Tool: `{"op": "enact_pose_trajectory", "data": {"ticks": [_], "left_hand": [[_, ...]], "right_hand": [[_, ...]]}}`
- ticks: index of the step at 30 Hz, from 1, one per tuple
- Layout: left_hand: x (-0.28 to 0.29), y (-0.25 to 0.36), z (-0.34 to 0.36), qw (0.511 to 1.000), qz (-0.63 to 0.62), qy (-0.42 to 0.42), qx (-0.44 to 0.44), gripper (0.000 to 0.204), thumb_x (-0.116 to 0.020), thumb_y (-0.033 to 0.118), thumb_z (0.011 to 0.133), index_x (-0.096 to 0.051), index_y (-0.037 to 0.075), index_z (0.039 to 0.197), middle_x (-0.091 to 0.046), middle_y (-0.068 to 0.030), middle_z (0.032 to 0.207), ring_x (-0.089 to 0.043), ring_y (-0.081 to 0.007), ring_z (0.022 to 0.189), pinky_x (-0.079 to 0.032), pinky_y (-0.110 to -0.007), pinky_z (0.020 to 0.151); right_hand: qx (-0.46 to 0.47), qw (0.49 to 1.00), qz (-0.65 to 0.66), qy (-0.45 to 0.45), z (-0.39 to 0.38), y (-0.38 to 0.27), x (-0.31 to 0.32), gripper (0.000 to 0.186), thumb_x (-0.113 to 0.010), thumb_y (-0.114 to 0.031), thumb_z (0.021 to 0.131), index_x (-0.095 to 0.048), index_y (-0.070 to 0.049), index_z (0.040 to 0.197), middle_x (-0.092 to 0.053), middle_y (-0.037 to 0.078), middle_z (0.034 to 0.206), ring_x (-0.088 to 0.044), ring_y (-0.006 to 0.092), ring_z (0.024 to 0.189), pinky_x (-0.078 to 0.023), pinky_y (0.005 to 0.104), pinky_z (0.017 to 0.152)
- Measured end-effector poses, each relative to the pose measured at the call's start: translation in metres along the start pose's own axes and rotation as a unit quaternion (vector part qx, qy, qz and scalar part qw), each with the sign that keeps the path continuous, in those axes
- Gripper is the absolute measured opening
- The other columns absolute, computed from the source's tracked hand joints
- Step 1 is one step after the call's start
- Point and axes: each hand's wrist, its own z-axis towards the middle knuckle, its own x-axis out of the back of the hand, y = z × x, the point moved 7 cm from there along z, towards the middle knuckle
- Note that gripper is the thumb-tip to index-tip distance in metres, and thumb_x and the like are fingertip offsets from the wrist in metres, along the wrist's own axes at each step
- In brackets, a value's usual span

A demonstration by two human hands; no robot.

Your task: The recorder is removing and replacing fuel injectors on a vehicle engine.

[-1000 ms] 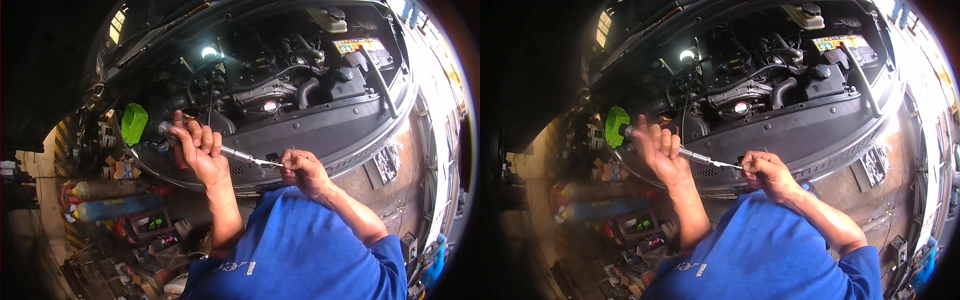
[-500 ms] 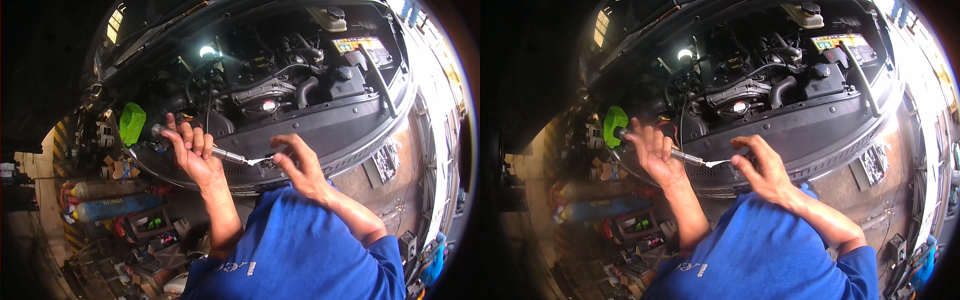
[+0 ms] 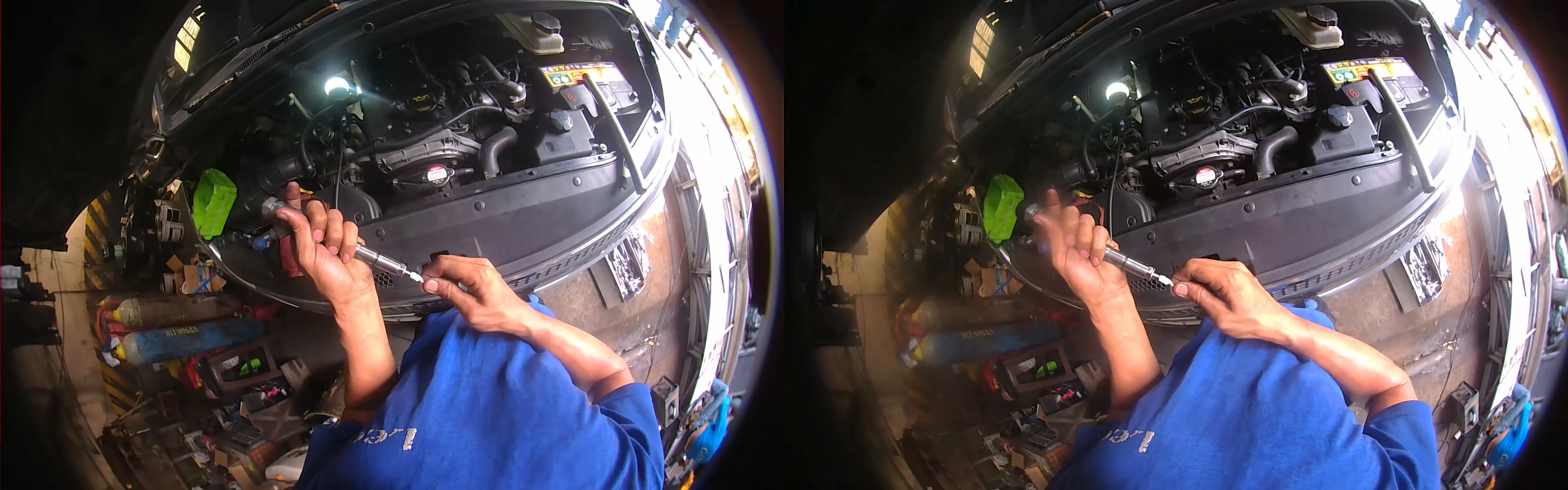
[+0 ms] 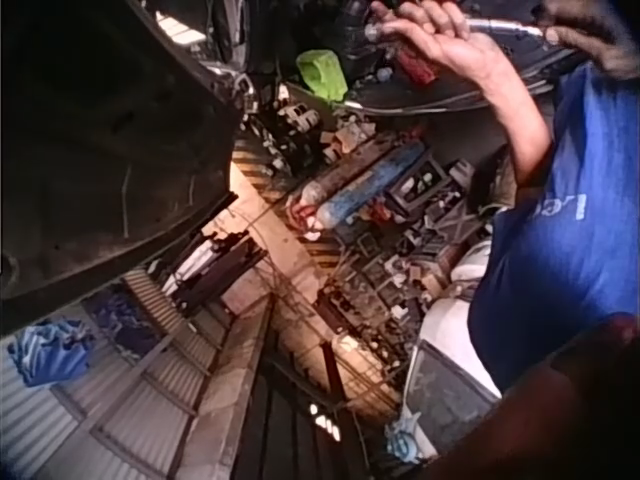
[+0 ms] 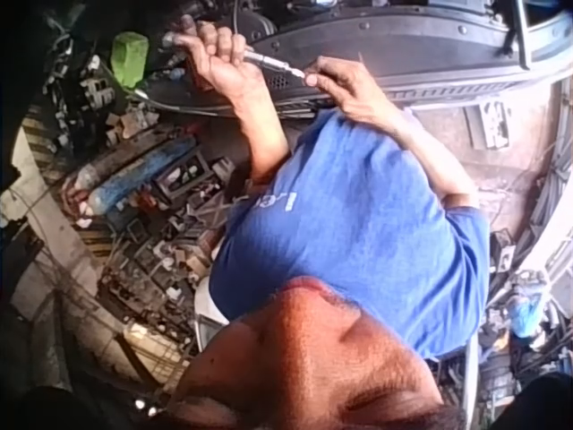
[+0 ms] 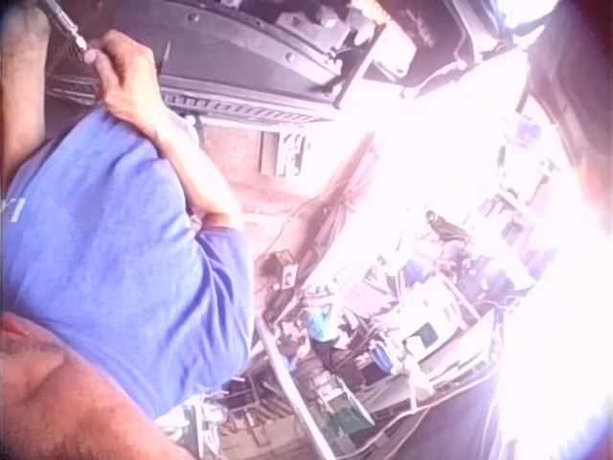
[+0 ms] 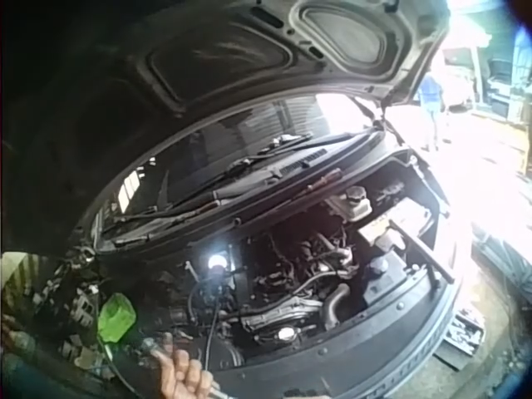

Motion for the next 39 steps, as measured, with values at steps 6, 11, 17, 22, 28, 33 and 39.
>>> {"op": "enact_pose_trajectory", "data": {"ticks": [6, 11, 17, 22, 28, 33, 39], "left_hand": [[0.006, -0.013, 0.001, 0.996, -0.072, 0.0, 0.057, 0.049, -0.048, 0.04, 0.114, -0.049, 0.003, 0.147, -0.035, 0.0046, 0.074, -0.028, -0.0029, 0.052, -0.028, -0.017, 0.036], [0.003, -0.003, 0.005, 0.999, -0.012, 0.008, 0.036, 0.051, -0.049, 0.043, 0.113, -0.048, 0.008, 0.15, -0.031, 0.0052, 0.073, -0.024, -0.003, 0.05, -0.026, -0.018, 0.036], [-0.043, 0.003, -0.006, 0.905, -0.259, -0.31, 0.13, 0.067, -0.048, 0.048, 0.112, -0.032, 0.005, 0.162, -0.036, 0.001, 0.07, -0.027, -0.0057, 0.046, -0.025, -0.022, 0.037], [-0.05, 0.012, -0.008, 0.896, -0.289, -0.319, 0.114, 0.064, -0.057, 0.04, 0.11, -0.032, 0.004, 0.156, -0.038, 0.0009, 0.064, -0.03, -0.004, 0.038, -0.025, -0.022, 0.033], [-0.056, 0.013, -0.01, 0.892, -0.279, -0.336, 0.116, 0.063, -0.057, 0.041, 0.11, -0.033, 0.003, 0.155, -0.032, 0.0026, 0.057, -0.028, -0.0046, 0.036, -0.024, -0.023, 0.032], [-0.06, 0.011, -0.014, 0.889, -0.267, -0.351, 0.122, 0.066, -0.057, 0.044, 0.11, -0.032, 0.003, 0.156, -0.027, 0.0042, 0.054, -0.028, -0.0054, 0.035, -0.024, -0.024, 0.032], [-0.058, 0.006, -0.016, 0.893, -0.257, -0.347, 0.129, 0.068, -0.056, 0.045, 0.109, -0.031, 0.004, 0.156, -0.025, 0.0048, 0.054, -0.029, -0.0061, 0.037, -0.025, -0.024, 0.033]], "right_hand": [[-0.103, 0.975, 0.198, -0.013, -0.013, 0.015, -0.001, 0.024, -0.065, -0.021, 0.106, -0.07, 0.003, 0.108, -0.07, 0.01, 0.089, -0.064, 0.0185, 0.079, -0.051, 0.0337, 0.073], [-0.02, 1.0, 0.01, 0.015, -0.006, -0.003, 0.013, 0.017, -0.07, -0.015, 0.101, -0.072, 0.001, 0.106, -0.075, 0.012, 0.1, -0.071, 0.0275, 0.094, -0.055, 0.0372, 0.085], [0.059, 0.996, -0.06, 0.042, -0.005, -0.012, 0.009, 0.015, -0.072, -0.009, 0.096, -0.072, -0.004, 0.11, -0.069, 0.011, 0.104, -0.07, 0.0288, 0.094, -0.057, 0.0395, 0.083], [0.069, 0.995, -0.052, 0.053, -0.006, -0.017, 0.011, 0.016, -0.073, -0.007, 0.094, -0.072, -0.004, 0.11, -0.068, 0.011, 0.107, -0.069, 0.0296, 0.099, -0.057, 0.0409, 0.087], [0.088, 0.995, -0.049, 0.016, -0.003, -0.025, 0.005, 0.014, -0.073, -0.002, 0.092, -0.071, 0.0, 0.106, -0.071, 0.014, 0.108, -0.068, 0.0306, 0.104, -0.056, 0.0411, 0.089], [0.07, 0.997, -0.018, -0.003, 0.001, -0.02, 0.0, 0.014, -0.074, -0.002, 0.091, -0.071, 0.0, 0.105, -0.071, 0.013, 0.107, -0.069, 0.0298, 0.104, -0.056, 0.0414, 0.09], [0.065, 0.998, -0.026, -0.01, 0.003, -0.018, -0.003, 0.015, -0.075, -0.001, 0.089, -0.071, -0.002, 0.104, -0.072, 0.011, 0.105, -0.069, 0.0288, 0.103, -0.056, 0.0407, 0.091]]}}
